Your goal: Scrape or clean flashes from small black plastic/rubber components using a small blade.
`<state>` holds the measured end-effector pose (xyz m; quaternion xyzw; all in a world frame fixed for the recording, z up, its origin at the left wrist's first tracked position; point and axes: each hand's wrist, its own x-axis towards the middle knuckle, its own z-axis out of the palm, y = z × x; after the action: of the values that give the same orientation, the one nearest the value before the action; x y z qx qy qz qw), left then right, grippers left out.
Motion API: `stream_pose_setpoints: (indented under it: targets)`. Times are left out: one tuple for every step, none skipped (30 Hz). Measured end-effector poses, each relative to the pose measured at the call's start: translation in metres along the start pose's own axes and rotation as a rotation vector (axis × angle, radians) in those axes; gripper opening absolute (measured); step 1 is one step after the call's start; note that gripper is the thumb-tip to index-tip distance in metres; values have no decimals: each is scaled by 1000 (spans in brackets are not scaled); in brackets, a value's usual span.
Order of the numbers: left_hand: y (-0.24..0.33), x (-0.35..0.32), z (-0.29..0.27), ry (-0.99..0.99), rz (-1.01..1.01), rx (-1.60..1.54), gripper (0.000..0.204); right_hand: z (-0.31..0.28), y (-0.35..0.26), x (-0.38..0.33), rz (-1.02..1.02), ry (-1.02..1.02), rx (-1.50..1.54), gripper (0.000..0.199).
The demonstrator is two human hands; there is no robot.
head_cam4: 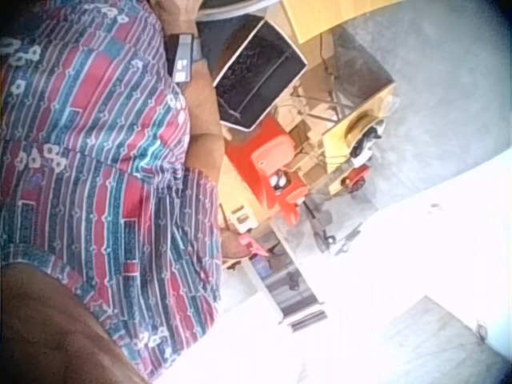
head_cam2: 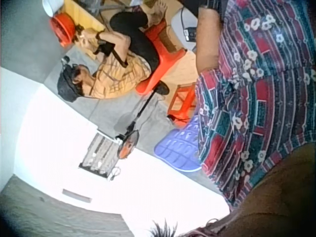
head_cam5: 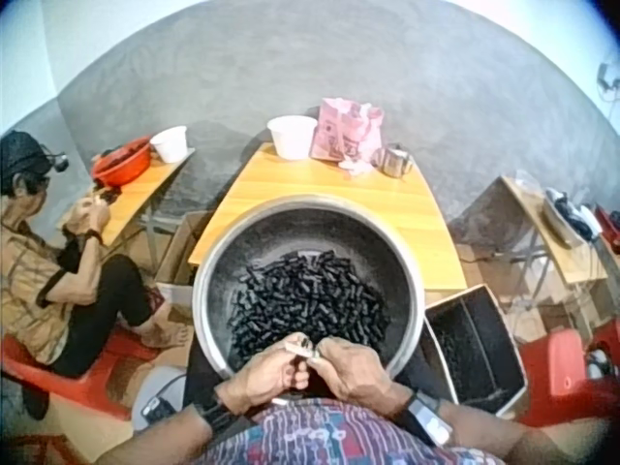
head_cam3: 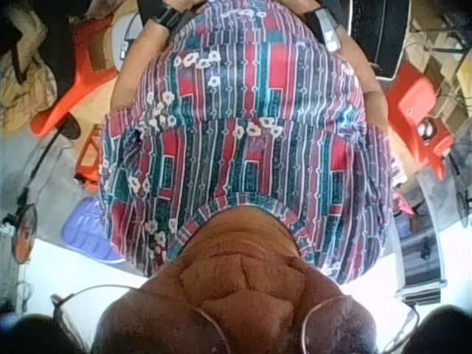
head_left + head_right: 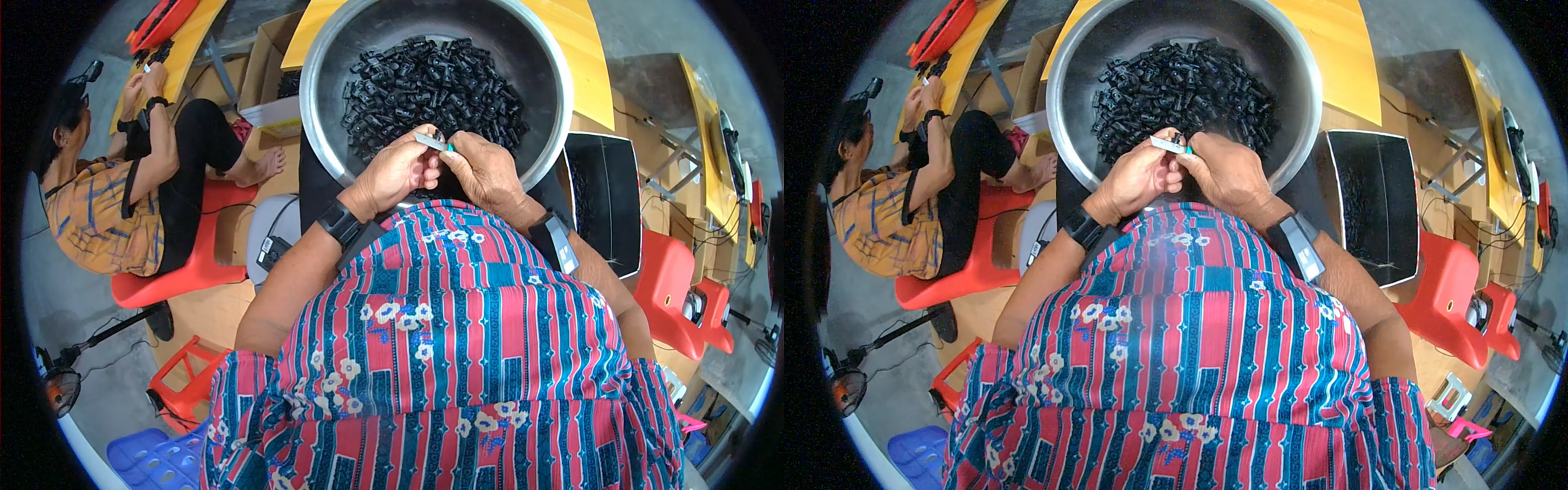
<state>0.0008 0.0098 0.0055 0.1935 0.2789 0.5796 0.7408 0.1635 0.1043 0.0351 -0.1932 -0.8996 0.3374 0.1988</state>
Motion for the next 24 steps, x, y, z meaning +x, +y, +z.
stream_pose_setpoints:
  targets:
    - [0,0,1,13,-6,12,14,0,0,0,2,0,1,27]
    - [0,0,0,13,-7,12,14,-1,0,0,7,-6,-1,26]
    - [0,0,-1,3,-5,14,14,-1,-1,0,12,-13,-3,26]
    - [0,0,-1,-7,-2,17,15,-1,-1,0,12,-13,-3,26]
    - [-1,0,-1,-7,-3,17,15,0,0,0,7,-12,2,26]
    - [-1,0,0,12,-8,19,16,0,0,0,2,-11,7,26]
    - [-1,0,0,32,-14,21,16,0,0,0,2,-11,7,26]
    - [-1,0,1,32,-14,21,16,0,0,0,10,-17,7,26]
    - [-1,1,1,40,-16,11,14,0,0,0,17,-23,7,27]
    - [-1,1,2,49,-19,0,13,0,0,0,17,-23,7,27]
    - [-1,1,2,49,-19,0,13,0,0,0,14,-27,0,26]
    - [-1,0,2,51,-18,9,13,0,1,0,10,-31,-7,26]
    - [-1,0,2,53,-18,18,13,0,1,0,10,-32,-6,26]
    - [-1,0,2,53,-17,18,13,0,2,0,3,-38,-9,26]
    - [-2,0,1,56,-15,7,13,0,3,0,-5,-44,-12,26]
    - [-2,-1,1,60,-13,-3,12,0,3,0,-5,-44,-12,26]
    - [-2,-1,1,60,-13,-3,12,0,3,0,-6,-46,-6,26]
    - [-1,-1,2,53,-14,3,12,0,2,0,-6,-47,-1,26]
    - [-1,-1,2,46,-15,9,12,0,2,0,-6,-47,-1,26]
    - [-1,-1,2,46,-15,9,12,1,2,0,-1,-44,7,26]
    - [-1,-1,2,44,-15,12,12,1,2,0,5,-40,15,26]
    - [-2,-1,1,43,-14,14,11,1,2,0,5,-40,15,26]
    - [-2,-1,2,43,-14,14,11,1,1,0,14,-41,11,26]
    - [-2,-1,2,50,-14,15,12,1,1,0,23,-42,7,27]
